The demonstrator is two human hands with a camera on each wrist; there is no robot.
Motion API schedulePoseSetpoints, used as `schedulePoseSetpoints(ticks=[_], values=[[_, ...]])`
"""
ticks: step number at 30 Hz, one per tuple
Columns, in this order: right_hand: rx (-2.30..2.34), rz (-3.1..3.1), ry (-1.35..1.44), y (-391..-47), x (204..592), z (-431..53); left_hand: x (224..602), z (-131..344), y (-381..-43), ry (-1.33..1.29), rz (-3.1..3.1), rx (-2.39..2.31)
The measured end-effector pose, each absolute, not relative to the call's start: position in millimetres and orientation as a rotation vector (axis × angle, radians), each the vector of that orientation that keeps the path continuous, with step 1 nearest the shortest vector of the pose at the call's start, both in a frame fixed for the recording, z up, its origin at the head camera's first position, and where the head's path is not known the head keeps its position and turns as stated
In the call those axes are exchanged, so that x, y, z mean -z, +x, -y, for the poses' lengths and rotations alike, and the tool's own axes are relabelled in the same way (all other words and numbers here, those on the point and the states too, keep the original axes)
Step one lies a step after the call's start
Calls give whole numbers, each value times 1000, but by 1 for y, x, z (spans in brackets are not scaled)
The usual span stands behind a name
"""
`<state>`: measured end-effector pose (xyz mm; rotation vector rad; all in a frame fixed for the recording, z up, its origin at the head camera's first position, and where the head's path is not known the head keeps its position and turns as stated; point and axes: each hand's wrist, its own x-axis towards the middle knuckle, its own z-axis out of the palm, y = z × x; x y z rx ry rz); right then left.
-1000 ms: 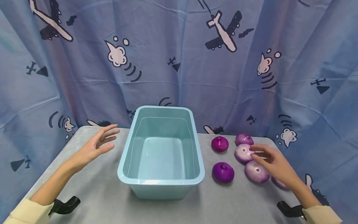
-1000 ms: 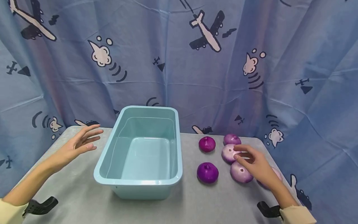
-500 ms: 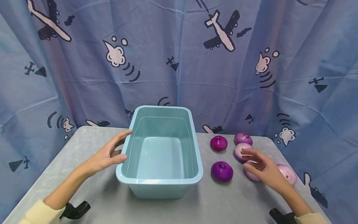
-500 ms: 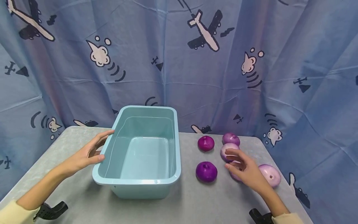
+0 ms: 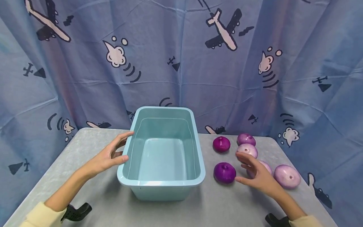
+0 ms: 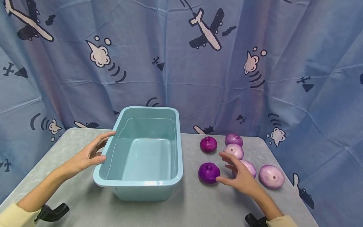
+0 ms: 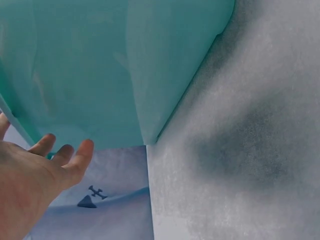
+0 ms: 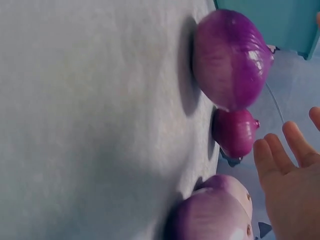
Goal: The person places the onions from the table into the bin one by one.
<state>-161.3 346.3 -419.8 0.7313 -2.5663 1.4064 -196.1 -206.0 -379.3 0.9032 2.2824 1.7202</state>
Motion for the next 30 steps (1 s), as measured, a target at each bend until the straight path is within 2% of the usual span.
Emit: schedulePoseSetpoints(ticks=[21,30], values=[[-1418,2680,565,-170,454,-323,380,205,-198,885,-2310,-1704],[-1463,2629,591,-174,462,-321,383,207,-200,899,-2298,-1722]])
